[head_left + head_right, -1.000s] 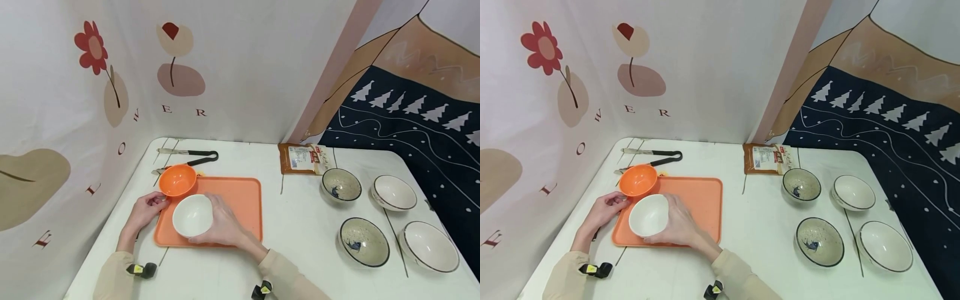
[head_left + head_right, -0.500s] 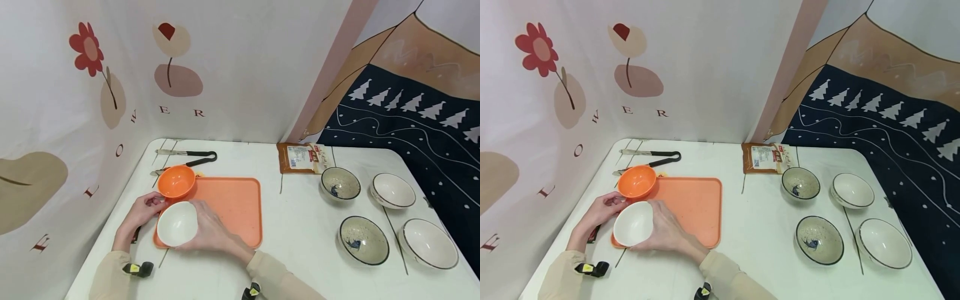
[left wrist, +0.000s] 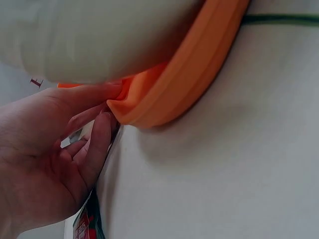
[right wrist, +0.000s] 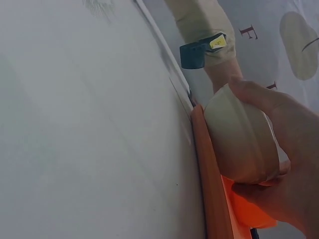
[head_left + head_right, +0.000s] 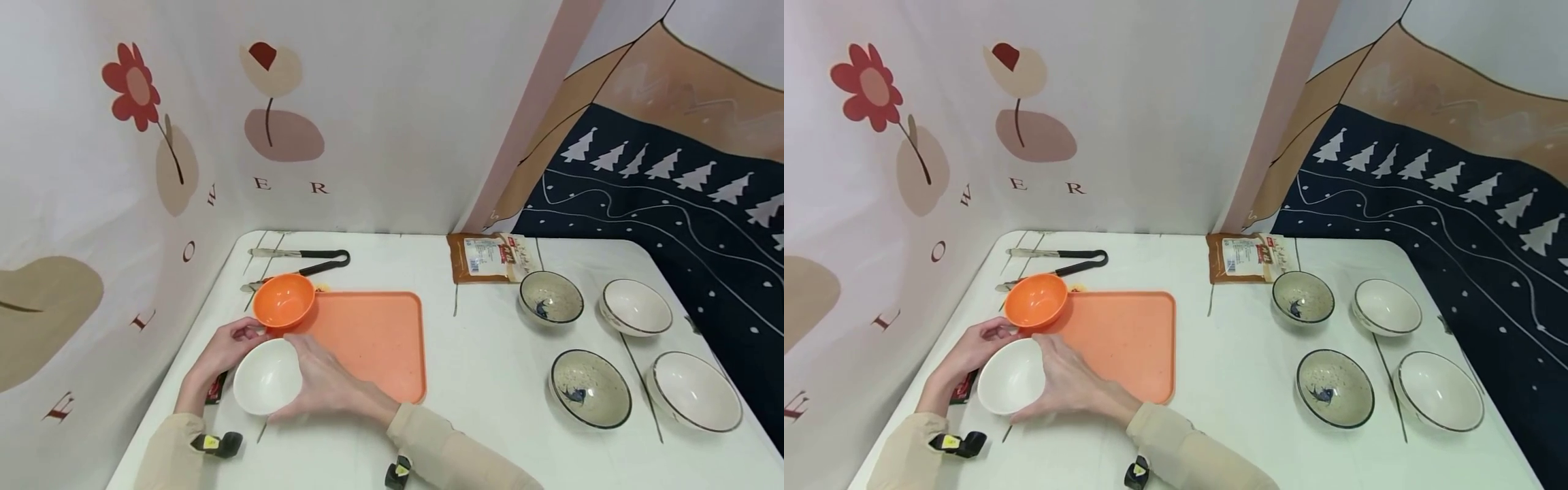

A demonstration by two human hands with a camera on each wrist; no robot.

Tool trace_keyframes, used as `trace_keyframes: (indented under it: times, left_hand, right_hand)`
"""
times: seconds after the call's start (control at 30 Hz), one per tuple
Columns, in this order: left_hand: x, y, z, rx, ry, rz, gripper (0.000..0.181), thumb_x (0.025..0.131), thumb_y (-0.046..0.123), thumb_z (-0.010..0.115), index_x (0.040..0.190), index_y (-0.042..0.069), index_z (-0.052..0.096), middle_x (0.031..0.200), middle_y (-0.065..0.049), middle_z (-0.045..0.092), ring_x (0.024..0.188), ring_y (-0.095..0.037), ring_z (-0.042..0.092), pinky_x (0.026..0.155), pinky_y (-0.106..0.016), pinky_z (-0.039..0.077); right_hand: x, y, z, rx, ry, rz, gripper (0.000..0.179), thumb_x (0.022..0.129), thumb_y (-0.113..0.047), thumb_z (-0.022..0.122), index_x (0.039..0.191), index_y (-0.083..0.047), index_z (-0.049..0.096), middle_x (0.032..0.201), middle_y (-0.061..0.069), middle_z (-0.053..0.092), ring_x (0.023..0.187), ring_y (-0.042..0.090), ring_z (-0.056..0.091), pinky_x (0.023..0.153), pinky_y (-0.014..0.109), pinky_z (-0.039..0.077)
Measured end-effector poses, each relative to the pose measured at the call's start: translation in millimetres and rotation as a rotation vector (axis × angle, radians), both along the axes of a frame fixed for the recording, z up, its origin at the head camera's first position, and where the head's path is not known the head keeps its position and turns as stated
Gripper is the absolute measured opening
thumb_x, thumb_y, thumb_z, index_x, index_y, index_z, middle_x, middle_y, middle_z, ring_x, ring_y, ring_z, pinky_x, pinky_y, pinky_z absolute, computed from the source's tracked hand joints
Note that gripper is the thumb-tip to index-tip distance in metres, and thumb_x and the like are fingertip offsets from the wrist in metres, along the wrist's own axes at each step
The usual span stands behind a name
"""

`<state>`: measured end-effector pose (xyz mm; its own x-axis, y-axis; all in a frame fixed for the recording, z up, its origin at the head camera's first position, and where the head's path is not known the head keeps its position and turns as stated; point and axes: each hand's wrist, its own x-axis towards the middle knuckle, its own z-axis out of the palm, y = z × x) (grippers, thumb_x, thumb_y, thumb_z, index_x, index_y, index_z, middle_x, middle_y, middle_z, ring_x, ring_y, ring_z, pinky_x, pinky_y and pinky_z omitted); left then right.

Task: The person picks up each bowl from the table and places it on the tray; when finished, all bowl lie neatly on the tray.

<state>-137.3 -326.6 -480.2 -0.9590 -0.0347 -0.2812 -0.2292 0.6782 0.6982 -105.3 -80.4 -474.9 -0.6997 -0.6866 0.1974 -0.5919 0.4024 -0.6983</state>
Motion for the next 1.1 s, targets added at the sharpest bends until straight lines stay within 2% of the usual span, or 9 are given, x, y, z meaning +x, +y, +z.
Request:
trace_keyframes:
  times: [0.4,0.73,0.9,1.1]
  left_hand:
    - [2.3,-4.3,-2.1,0.045,-0.003,-0.015,0.046,0.1,0.029,0.065,0.134,-0.002,0.057,0.1,-0.011,0.067,0.086,-0.02,0.058,0.069,-0.029,0.051]
    - [-1.2,-2.6,-6.6,0.083,0.017,-0.013,0.044,0.099,0.021,0.065,0.133,-0.005,0.057,0.096,-0.009,0.066,0.08,-0.016,0.059,0.067,-0.027,0.052]
    - [-1.4,-1.4,-8.1,0.095,0.016,-0.015,0.043,0.099,0.02,0.065,0.133,-0.005,0.057,0.095,-0.009,0.065,0.08,-0.018,0.058,0.066,-0.028,0.052]
    - [0.0,-3.7,-5.8,0.094,0.001,0.006,0.049,0.099,0.025,0.067,0.137,-0.003,0.056,0.099,-0.009,0.061,0.084,-0.018,0.056,0.069,-0.027,0.05]
  right_hand:
    - [-1.4,-9.2,-1.4,0.003,0.023,0.043,0.116,0.065,-0.051,0.093,0.154,-0.015,0.029,0.149,0.002,0.043,0.134,0.01,0.045,0.104,0.023,0.043]
    - [2.8,-13.7,-3.7,0.054,0.007,-0.009,0.129,0.065,-0.057,0.091,0.16,-0.01,0.017,0.152,0.008,0.036,0.132,0.012,0.047,0.105,0.023,0.044]
    - [4.3,-8.8,-2.4,0.031,-0.001,0.003,0.134,0.066,-0.057,0.091,0.162,-0.009,0.011,0.157,0.009,0.032,0.138,0.014,0.043,0.109,0.027,0.042]
    - [2.6,9.5,14.6,-0.023,-0.048,0.005,0.13,0.069,-0.058,0.088,0.163,-0.023,0.005,0.161,0.001,0.032,0.14,0.011,0.043,0.105,0.037,0.048]
